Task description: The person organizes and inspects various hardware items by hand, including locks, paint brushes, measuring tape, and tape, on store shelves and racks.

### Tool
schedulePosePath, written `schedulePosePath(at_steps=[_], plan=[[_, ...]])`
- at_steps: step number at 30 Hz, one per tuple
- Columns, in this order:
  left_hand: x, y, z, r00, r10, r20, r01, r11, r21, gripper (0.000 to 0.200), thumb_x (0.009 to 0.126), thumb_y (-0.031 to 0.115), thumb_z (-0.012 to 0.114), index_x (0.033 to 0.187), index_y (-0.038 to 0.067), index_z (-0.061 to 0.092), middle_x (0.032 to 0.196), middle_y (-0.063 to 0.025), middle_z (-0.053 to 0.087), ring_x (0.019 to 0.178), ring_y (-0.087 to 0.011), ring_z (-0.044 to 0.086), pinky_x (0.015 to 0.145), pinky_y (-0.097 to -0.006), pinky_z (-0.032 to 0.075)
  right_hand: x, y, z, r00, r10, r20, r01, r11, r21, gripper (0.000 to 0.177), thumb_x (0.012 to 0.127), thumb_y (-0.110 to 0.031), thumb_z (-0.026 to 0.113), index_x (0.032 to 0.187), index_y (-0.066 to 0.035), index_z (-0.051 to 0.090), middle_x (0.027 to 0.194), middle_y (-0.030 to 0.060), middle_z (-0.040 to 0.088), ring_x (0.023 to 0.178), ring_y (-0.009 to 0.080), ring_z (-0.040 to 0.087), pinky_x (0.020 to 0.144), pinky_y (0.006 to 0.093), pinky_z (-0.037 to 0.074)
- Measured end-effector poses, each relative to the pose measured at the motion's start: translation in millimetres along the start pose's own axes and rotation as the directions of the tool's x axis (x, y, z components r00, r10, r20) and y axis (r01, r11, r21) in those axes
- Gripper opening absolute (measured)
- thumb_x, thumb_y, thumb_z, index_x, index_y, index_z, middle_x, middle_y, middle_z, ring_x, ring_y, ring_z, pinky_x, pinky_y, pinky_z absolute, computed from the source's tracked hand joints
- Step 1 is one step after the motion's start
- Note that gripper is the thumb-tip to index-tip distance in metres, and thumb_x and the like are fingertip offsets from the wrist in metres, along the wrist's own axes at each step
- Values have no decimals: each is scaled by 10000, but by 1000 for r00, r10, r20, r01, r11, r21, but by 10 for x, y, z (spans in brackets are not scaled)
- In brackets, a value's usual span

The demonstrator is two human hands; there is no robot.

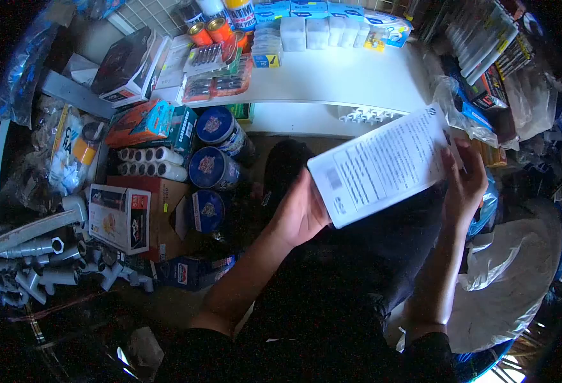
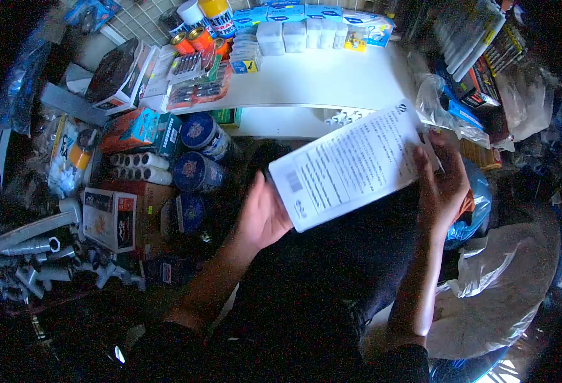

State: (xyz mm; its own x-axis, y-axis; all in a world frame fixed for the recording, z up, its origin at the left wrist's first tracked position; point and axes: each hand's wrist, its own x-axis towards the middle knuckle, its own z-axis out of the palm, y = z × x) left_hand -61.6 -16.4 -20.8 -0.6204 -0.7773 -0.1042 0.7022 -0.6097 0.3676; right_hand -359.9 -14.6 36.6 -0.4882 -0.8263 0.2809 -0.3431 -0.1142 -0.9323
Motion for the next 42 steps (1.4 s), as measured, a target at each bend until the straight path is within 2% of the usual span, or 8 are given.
schedulePosePath(at_steps=[2, 5, 11, 22, 26, 29, 37, 42], plan=[[-31, 53, 285, 982, 140, -129, -98, 953, 288, 455, 986, 204, 654, 1351, 6, 468, 1210, -141, 629, 1159, -235, 648, 942, -400, 585, -94, 73, 23, 998, -45, -49, 45, 999, 10, 309, 919, -15, 712, 1197, 79, 615, 1191, 136, 679, 1116, 183, 621, 993, 298, 470], [-13, -59, 157, 929, 351, -120, -160, 669, 726, 425, 951, 147, 700, 1299, 1, 503, 1172, -137, 638, 1131, -217, 654, 902, -369, 597, -191, 53, -14, 998, 33, -46, -27, 993, 118, 329, 921, -31, 714, 1210, 75, 599, 1201, 147, 667, 1120, 188, 609, 1003, 295, 456], [-50, -2, 152, 934, 340, -108, -142, 632, 762, 291, 978, 122, 663, 1215, -23, 577, 1085, -119, 681, 1006, -177, 689, 853, -339, 592, -393, 202, -169, 976, 218, 2, -207, 924, 320, 409, 960, -62, 670, 1323, 63, 529, 1223, 155, 644, 1131, 194, 615, 1003, 322, 469], [-199, 49, -81, 959, 261, -111, -105, 689, 717, 237, 1004, 121, 621, 1191, -19, 579, 1061, -99, 680, 989, -145, 666, 844, -324, 557, -608, 44, -139, 943, 286, 173, -327, 897, 298, 479, 900, -20, 667, 1349, 66, 525, 1294, 120, 593, 1186, 203, 565, 1038, 341, 429], [-256, 31, -87, 921, 382, -75, -174, 576, 799, 240, 1025, 170, 597, 1189, -6, 586, 1048, -90, 675, 976, -137, 662, 818, -312, 550, -780, 36, -122, 934, 303, 188, -356, 819, 450, 385, 853, 82, 696, 1222, 39, 594, 1200, 132, 664, 1126, 203, 617, 1010, 345, 465], [-360, 146, 41, 954, 231, -193, -85, 821, 564, 333, 1084, 271, 487, 1262, 5, 580, 1088, -53, 662, 999, -98, 633, 825, -275, 529, -923, -71, -121, 917, 323, 233, -397, 800, 451, 398, 883, 31, 705, 1264, 31, 587, 1210, 113, 667, 1107, 184, 630, 1010, 336, 464], [-651, 254, -167, 960, 219, -173, -27, 689, 724, 308, 1067, 255, 541, 1204, -12, 608, 1044, -35, 661, 953, -73, 617, 787, -252, 508, -1379, -166, -122, 914, 360, 185, -405, 794, 453, 274, 975, -150, 677, 1200, 3, 654, 1056, 31, 702, 961, 93, 625, 872, 257, 474], [-706, 257, -200, 964, 193, -185, -44, 798, 601, 249, 1047, 205, 580, 1188, 2, 611, 1071, -40, 662, 972, -83, 612, 858, -265, 497, -1464, -217, -84, 918, 351, 182, -394, 772, 499, 251, 973, -129, 677, 1196, -14, 673, 1037, 49, 721, 920, 106, 660, 839, 281, 516]])
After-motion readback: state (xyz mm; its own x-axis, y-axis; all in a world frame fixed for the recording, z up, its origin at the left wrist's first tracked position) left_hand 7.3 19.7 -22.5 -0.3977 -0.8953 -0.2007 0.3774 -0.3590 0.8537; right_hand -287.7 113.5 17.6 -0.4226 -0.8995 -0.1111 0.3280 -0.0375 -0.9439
